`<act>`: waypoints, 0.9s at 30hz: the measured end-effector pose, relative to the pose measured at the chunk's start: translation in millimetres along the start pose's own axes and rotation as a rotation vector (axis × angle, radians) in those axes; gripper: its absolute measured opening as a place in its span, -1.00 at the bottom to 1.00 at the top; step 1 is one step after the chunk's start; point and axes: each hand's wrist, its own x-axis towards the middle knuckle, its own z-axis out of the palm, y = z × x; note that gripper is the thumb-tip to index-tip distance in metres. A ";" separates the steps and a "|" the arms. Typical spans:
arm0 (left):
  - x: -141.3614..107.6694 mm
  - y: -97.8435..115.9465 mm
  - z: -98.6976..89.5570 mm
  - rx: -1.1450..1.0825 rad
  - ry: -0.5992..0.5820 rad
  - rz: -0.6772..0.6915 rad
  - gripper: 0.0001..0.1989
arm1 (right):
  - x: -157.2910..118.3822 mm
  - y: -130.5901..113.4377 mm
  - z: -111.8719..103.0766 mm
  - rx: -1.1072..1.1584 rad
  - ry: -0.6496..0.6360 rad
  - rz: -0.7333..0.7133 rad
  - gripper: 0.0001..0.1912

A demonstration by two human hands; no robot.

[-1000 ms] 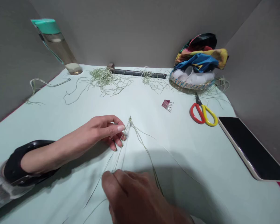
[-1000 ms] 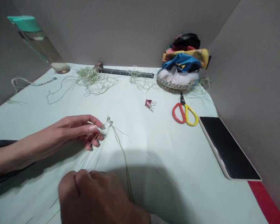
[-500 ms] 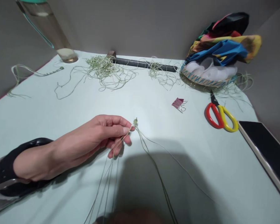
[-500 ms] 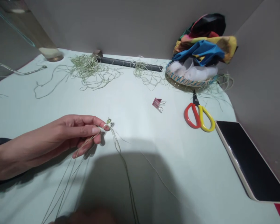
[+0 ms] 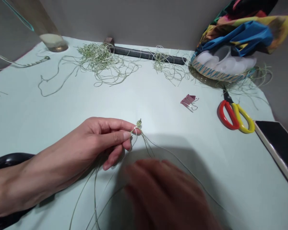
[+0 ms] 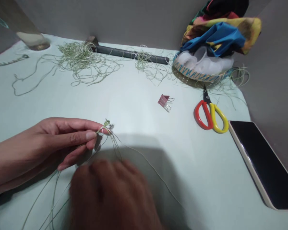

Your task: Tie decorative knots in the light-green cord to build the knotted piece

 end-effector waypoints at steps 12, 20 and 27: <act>1.9 -6.7 -3.4 -0.040 0.003 0.001 -0.84 | 46.7 13.7 8.4 -0.008 0.141 0.287 -0.93; -0.5 -7.4 -2.6 -0.057 0.030 -0.037 -0.81 | 41.6 15.3 12.4 0.100 0.137 0.310 -0.92; 1.1 -8.8 -2.5 -0.121 0.037 -0.058 -0.82 | 41.6 13.6 9.6 0.273 0.127 0.394 -0.83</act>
